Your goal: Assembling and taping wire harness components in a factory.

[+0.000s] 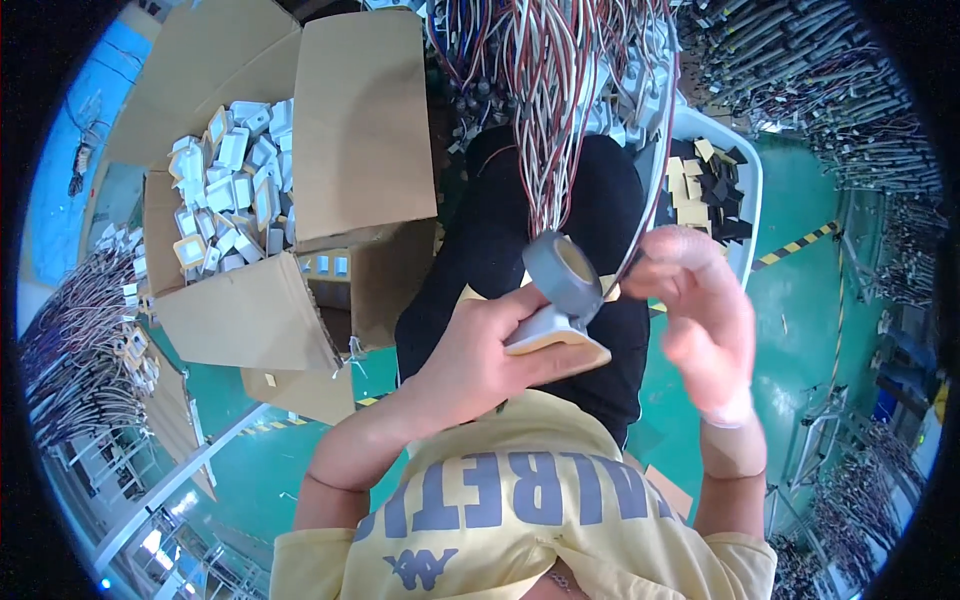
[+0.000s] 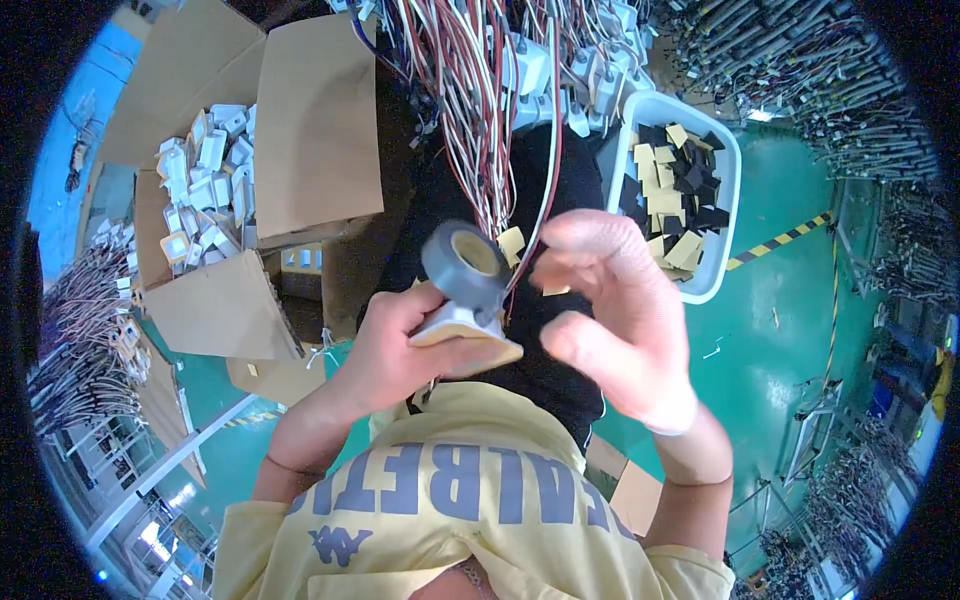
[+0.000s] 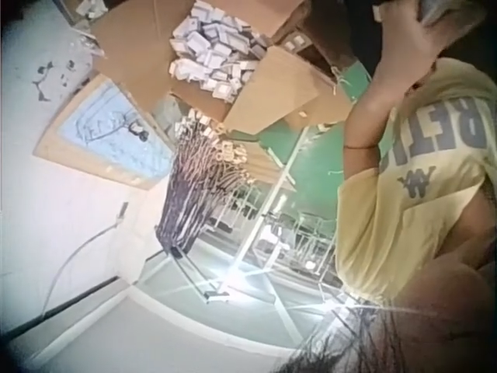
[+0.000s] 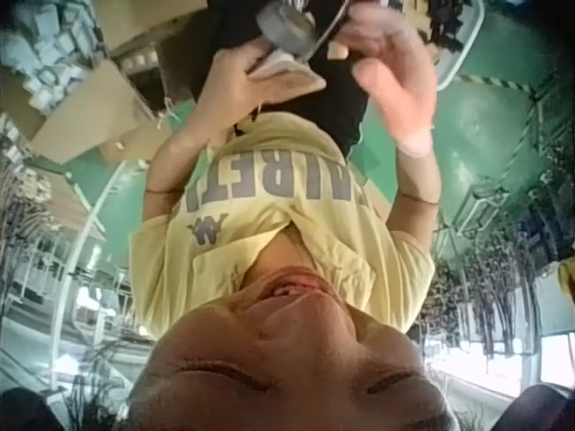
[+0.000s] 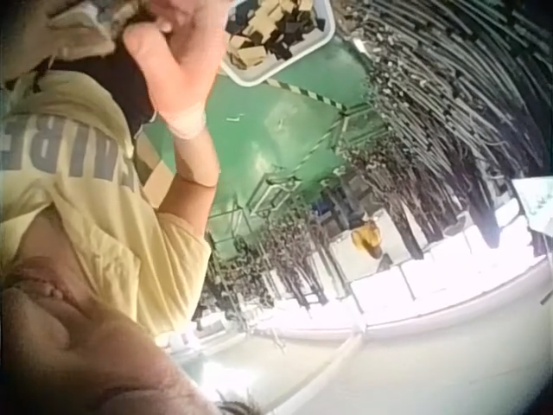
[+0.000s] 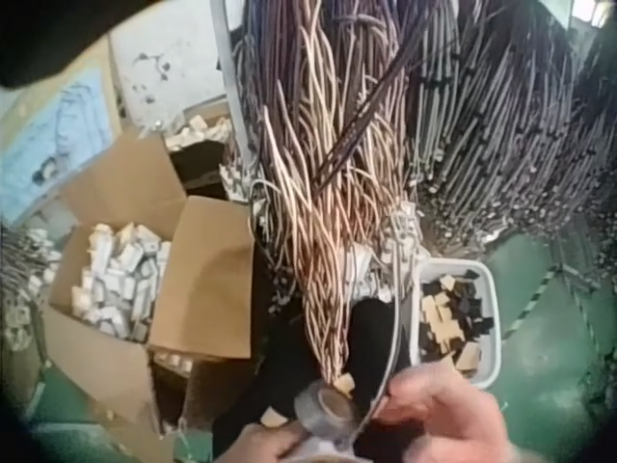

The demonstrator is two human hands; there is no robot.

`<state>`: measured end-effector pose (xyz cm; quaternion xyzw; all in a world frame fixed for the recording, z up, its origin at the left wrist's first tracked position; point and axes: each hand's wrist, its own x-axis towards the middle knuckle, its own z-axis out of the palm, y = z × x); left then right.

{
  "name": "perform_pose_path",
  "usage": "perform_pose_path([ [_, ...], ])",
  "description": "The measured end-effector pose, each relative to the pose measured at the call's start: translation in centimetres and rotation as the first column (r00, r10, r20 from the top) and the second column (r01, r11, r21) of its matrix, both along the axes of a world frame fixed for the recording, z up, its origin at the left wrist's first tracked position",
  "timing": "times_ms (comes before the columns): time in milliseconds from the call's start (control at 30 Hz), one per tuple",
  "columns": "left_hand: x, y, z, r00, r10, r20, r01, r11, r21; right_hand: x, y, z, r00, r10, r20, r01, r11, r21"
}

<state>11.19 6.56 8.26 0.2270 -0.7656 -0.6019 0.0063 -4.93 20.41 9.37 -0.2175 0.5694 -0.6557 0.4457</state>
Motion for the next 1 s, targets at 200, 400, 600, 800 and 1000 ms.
perform_pose_path([
  [200,0.0,-0.3,-0.6,0.997,-0.073,-0.018,0.062,0.674,0.736,-0.5,-2.4,-3.6,0.889,0.427,-0.163,-0.448,0.886,-0.118],
  [400,-0.7,-0.9,-0.4,1.000,0.008,0.001,-0.007,0.935,0.356,-2.4,-0.7,-4.0,0.757,0.375,-0.534,-0.428,0.903,0.029],
  [600,-0.5,-0.6,-0.4,0.974,-0.102,-0.200,0.020,0.926,-0.376,-1.6,1.9,0.9,0.790,0.322,0.521,-0.362,0.932,-0.026],
  [800,-0.6,-1.5,-0.4,0.932,-0.276,-0.235,0.323,0.927,0.190,-1.1,-1.9,-3.7,0.915,0.194,-0.353,-0.260,0.954,-0.150],
  [1000,-1.2,-0.8,-1.0,0.998,-0.051,-0.029,0.058,0.839,0.541,-2.3,-2.0,-4.2,0.637,0.299,-0.711,-0.442,0.897,-0.020],
])
